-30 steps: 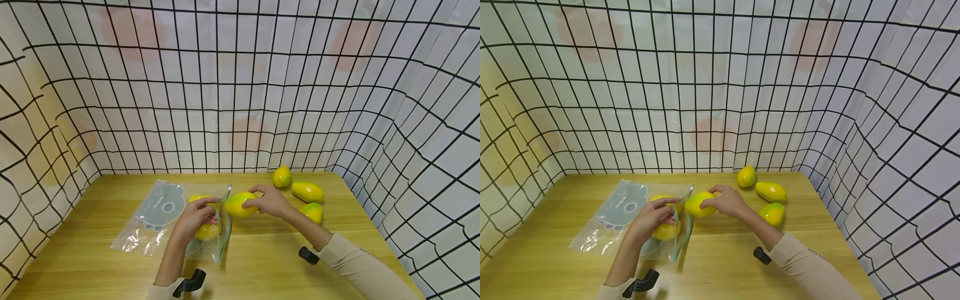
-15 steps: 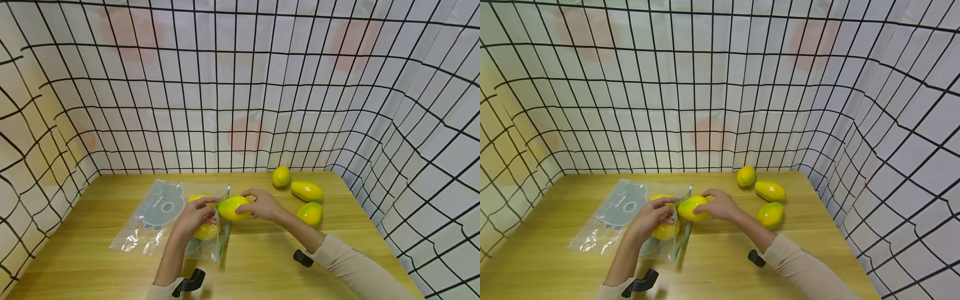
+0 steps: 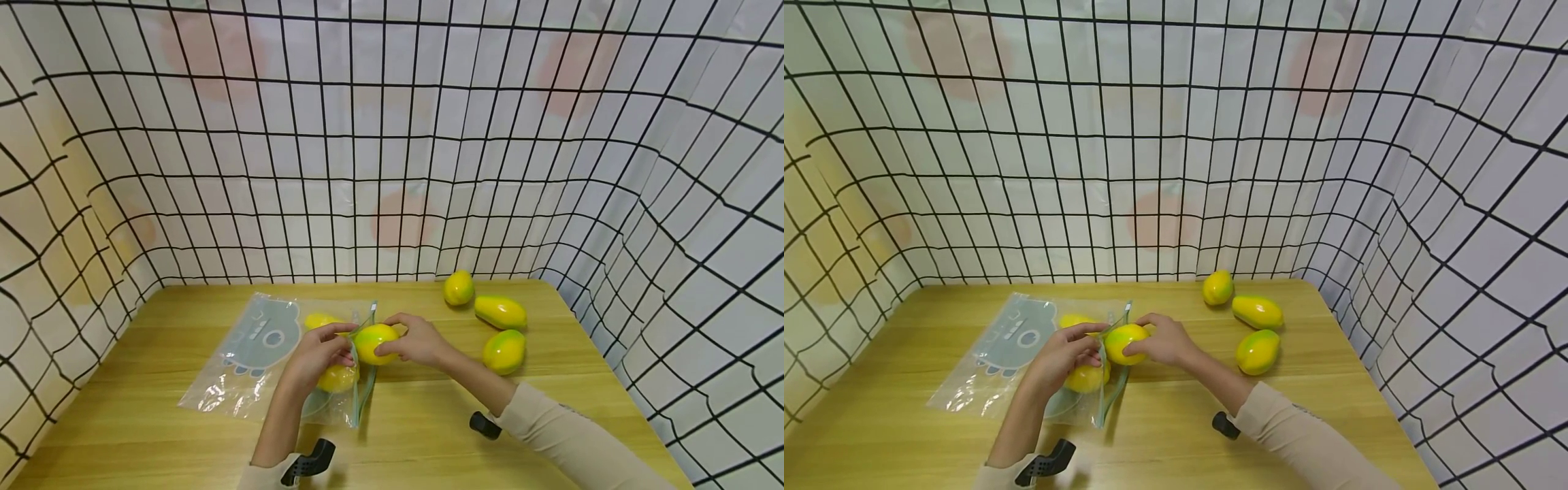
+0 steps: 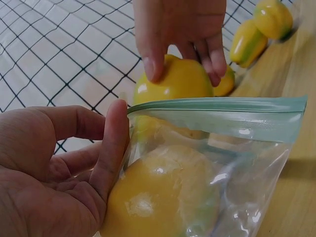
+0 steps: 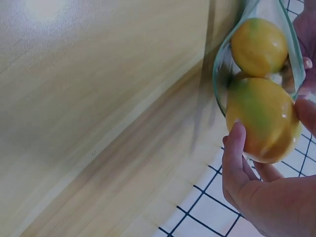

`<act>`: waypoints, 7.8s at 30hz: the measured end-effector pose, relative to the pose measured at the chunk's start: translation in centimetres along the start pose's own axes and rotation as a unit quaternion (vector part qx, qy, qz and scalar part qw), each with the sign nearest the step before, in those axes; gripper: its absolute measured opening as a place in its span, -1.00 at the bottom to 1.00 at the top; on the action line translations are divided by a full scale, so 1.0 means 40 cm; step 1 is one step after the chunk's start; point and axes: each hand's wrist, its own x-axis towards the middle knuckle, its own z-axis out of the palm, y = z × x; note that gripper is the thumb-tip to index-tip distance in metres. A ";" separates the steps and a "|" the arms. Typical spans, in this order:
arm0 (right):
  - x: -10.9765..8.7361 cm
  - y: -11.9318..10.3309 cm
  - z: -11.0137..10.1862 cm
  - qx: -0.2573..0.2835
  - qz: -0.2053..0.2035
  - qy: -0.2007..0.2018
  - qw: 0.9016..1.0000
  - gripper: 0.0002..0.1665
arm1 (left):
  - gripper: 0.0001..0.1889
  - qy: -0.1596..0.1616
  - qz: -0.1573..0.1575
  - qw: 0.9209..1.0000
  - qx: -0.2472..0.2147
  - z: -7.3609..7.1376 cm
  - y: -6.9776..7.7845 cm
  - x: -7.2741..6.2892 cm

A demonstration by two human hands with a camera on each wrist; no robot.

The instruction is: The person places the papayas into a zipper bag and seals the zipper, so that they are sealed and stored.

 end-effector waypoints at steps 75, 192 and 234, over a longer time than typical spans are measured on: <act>0.000 0.014 0.065 0.033 0.024 0.005 0.999 -0.38 | -0.62 0.017 -0.008 1.000 0.010 0.006 -0.008 -0.002; -0.126 0.158 -0.389 -0.130 0.020 0.004 0.991 0.05 | -0.59 -0.008 -0.012 1.000 0.006 -0.010 -0.005 -0.002; -0.156 0.269 -0.391 -0.118 0.096 -0.032 0.988 -0.14 | -0.59 -0.006 -0.014 1.000 -0.003 -0.014 0.002 -0.004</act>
